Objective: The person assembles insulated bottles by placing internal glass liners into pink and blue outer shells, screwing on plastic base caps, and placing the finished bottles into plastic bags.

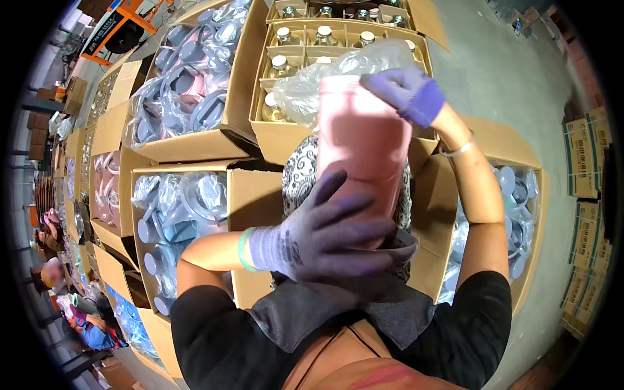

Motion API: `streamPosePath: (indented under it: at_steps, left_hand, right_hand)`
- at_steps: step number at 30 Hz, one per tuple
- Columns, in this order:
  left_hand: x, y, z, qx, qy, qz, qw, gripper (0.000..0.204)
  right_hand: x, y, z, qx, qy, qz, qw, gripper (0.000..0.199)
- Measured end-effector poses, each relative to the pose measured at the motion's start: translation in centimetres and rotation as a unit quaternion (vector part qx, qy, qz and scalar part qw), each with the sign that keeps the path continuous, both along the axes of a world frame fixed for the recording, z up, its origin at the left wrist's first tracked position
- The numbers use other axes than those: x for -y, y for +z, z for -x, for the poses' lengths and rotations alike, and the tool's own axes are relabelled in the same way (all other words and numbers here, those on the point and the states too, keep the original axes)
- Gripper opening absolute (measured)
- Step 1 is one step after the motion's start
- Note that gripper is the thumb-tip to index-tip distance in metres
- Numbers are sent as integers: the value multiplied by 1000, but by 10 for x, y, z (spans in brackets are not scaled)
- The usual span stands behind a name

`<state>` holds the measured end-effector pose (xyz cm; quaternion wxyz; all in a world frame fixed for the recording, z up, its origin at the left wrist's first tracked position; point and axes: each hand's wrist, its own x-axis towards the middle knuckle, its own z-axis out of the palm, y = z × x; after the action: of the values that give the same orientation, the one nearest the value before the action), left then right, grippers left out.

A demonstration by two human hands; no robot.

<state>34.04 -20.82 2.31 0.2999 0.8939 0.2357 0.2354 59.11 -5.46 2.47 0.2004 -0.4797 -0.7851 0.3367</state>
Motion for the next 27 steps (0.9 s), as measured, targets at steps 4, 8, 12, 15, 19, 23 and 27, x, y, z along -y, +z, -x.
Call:
streamPosePath:
  at_steps: [4, 8, 12, 15, 19, 23, 27]
  left_hand:
    - [-73, -6, 4, 25, 169, -86, 981, 68]
    - [-137, -42, 18, 146, 337, -22, 930, 86]
    - [-186, -70, 20, 368, 175, 197, 892, 58]
    - [-206, -112, 30, 322, 240, 158, 902, 61]
    - [-231, -182, 67, 256, 156, 240, 923, 41]
    - [-275, -209, 103, 335, 259, 435, 794, 38]
    - [-323, -226, 182, 397, 457, 452, 655, 36]
  right_hand:
    - [-15, -5, 19, -47, 217, -253, 942, 33]
    - [-27, -14, 17, -423, 185, -67, 884, 34]
    - [-95, -69, -46, -169, -90, -316, 929, 72]
    - [-89, -132, -45, 141, -125, -373, 909, 88]
    - [-110, -205, -73, -57, -374, -175, 909, 99]
    - [-120, -275, -130, -19, -281, 26, 959, 73]
    - [-128, -211, -89, 53, -277, 42, 958, 65]
